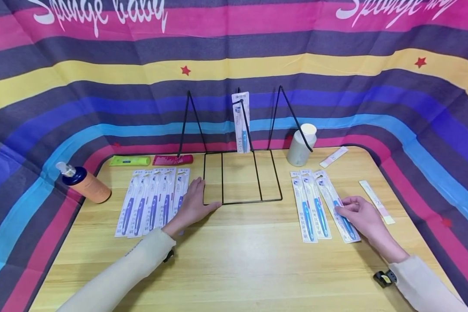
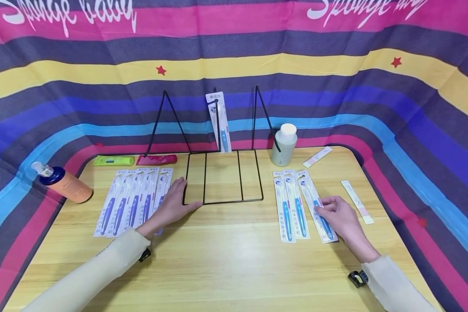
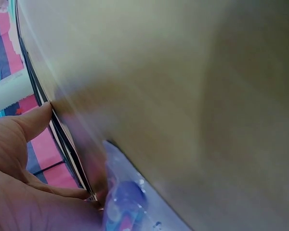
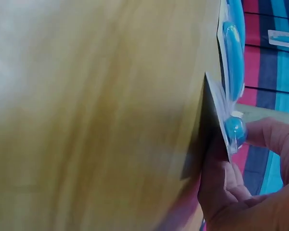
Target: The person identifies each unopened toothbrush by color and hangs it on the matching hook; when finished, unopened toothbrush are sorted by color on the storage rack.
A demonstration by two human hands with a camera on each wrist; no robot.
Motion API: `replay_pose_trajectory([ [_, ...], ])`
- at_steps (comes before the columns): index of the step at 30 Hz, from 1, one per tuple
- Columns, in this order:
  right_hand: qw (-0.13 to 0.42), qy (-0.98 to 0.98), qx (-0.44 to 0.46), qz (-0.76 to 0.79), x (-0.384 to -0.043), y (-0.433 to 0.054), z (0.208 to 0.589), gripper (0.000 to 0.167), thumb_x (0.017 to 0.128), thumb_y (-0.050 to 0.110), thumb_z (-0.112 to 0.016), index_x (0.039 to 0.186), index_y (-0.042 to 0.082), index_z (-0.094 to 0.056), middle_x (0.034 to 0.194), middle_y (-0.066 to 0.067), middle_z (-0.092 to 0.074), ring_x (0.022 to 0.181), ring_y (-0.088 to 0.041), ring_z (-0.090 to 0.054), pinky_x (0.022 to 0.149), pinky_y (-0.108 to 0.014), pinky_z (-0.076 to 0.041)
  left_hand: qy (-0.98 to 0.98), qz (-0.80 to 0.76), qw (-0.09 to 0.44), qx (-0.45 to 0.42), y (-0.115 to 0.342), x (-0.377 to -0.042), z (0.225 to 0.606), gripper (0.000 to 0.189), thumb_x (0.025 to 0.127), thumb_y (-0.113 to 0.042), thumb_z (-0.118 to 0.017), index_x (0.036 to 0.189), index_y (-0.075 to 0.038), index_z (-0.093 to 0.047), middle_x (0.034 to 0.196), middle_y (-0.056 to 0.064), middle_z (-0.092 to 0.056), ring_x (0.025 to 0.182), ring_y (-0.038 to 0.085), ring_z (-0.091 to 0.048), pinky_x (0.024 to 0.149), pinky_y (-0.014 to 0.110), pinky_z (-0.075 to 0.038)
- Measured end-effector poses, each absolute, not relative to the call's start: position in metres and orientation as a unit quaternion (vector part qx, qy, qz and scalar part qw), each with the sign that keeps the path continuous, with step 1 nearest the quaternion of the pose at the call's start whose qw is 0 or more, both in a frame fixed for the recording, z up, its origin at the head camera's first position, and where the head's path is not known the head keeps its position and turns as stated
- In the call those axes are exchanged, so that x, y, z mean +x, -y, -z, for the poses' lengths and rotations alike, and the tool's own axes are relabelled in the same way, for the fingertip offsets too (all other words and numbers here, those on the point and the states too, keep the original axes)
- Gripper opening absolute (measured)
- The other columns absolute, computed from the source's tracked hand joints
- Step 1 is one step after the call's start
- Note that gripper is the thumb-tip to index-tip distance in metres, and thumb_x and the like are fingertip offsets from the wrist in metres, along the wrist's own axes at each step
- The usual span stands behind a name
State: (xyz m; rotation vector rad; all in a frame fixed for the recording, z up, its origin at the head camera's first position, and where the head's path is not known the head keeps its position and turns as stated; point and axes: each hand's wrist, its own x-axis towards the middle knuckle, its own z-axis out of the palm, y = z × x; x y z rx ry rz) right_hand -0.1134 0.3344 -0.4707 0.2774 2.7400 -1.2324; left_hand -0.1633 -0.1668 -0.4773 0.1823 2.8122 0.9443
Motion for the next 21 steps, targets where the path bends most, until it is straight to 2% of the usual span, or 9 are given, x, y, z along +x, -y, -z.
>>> replay_pose_trajectory([
  [5,0.024,-0.869,0.107,0.483,-0.109,-0.327,0.468,0.046,0.108,0.019,-0.071,0.141,-0.007,-0.053,0.107,-0.008,-0.071,0.087,-0.006,-0.062,0.07,-0.022,-0.052,-0.943,-0.314,0.09,0.06,0.166,-0.164,0.477,0.104,0.101,-0.042,-0.079,0.169,0.01,-0.019,0.178,0.028,-0.01,0.165,0.044,-0.006,0.131,0.06,-0.014],
  [9,-0.02,-0.826,0.106,0.553,-0.105,-0.311,0.46,0.031,0.108,0.014,-0.069,0.135,0.001,-0.061,0.109,0.009,-0.067,0.095,-0.003,-0.06,0.077,-0.018,-0.051,-0.943,-0.316,0.092,0.056,0.167,-0.163,0.478,0.105,0.101,-0.042,-0.079,0.17,0.008,-0.018,0.179,0.026,-0.009,0.165,0.043,-0.005,0.131,0.059,-0.013],
  [11,-0.029,-0.789,0.096,0.606,-0.102,-0.3,0.455,0.026,0.106,0.009,-0.07,0.132,0.005,-0.064,0.111,0.013,-0.069,0.097,-0.004,-0.062,0.078,-0.018,-0.053,-0.943,-0.316,0.09,0.056,0.166,-0.163,0.478,0.104,0.101,-0.042,-0.079,0.17,0.008,-0.019,0.179,0.026,-0.009,0.165,0.043,-0.005,0.131,0.059,-0.013],
  [17,0.016,-0.684,0.041,0.729,-0.095,-0.26,0.44,0.028,0.105,-0.003,-0.067,0.129,0.011,-0.068,0.124,0.006,-0.068,0.108,-0.011,-0.066,0.087,-0.023,-0.057,-0.943,-0.317,0.09,0.052,0.166,-0.163,0.478,0.104,0.101,-0.041,-0.079,0.17,0.007,-0.019,0.179,0.025,-0.009,0.165,0.042,-0.005,0.131,0.058,-0.013],
  [21,0.032,-0.652,0.012,0.757,-0.092,-0.231,0.434,0.025,0.106,-0.001,-0.067,0.126,0.014,-0.07,0.121,0.003,-0.071,0.105,-0.011,-0.065,0.085,-0.024,-0.057,-0.942,-0.32,0.087,0.053,0.166,-0.161,0.479,0.103,0.101,-0.041,-0.079,0.17,0.007,-0.019,0.179,0.025,-0.009,0.165,0.042,-0.006,0.131,0.058,-0.013],
])
